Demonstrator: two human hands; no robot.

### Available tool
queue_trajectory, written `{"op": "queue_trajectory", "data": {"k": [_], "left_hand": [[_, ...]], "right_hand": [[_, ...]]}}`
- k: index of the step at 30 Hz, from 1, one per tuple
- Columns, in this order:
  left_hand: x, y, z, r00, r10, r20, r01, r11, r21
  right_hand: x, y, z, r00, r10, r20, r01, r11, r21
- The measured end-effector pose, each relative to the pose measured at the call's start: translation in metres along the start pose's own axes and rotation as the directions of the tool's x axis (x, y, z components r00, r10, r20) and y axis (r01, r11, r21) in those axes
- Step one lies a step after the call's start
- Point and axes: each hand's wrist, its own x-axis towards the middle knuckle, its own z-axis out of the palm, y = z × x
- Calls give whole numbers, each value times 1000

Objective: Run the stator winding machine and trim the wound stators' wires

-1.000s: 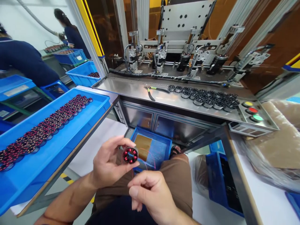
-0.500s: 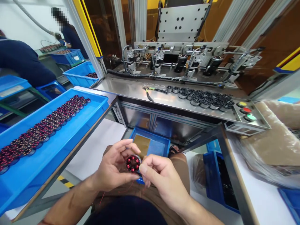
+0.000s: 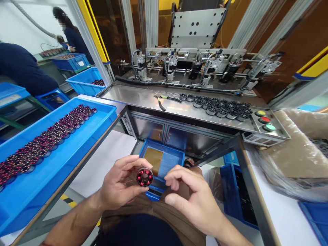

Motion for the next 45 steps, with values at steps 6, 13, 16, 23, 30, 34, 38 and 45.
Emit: {"op": "queue_trajectory", "data": {"k": [6, 13, 16, 23, 30, 34, 38, 45], "left_hand": [[-4, 5, 6, 1000, 2, 15, -3, 999, 52], [-7, 4, 6, 932, -356, 65, 353, 857, -375], [-4, 3, 7, 887, -448, 111, 444, 763, -469], [-2, -3, 17, 904, -425, 38, 388, 782, -488], [-6, 2, 25, 977, -110, -183, 118, 992, 33], [-7, 4, 23, 988, 58, -145, -23, 973, 229], [-8, 1, 21, 987, 89, -136, -54, 969, 241], [-10, -5, 19, 980, 17, -197, 9, 991, 133]], "right_hand": [[8, -12, 26, 993, -46, -111, 52, 997, 56], [2, -6, 41, 974, -68, -215, 111, 974, 198], [-1, -5, 43, 959, -96, -268, 150, 971, 187], [-6, 1, 55, 935, -134, -327, 191, 970, 149], [-7, 9, 59, 942, -83, -326, 160, 963, 217], [-3, 4, 57, 956, -118, -267, 180, 959, 221], [-1, 4, 64, 944, -28, -330, 128, 949, 288], [-2, 15, 73, 917, 58, -395, 69, 952, 299]]}}
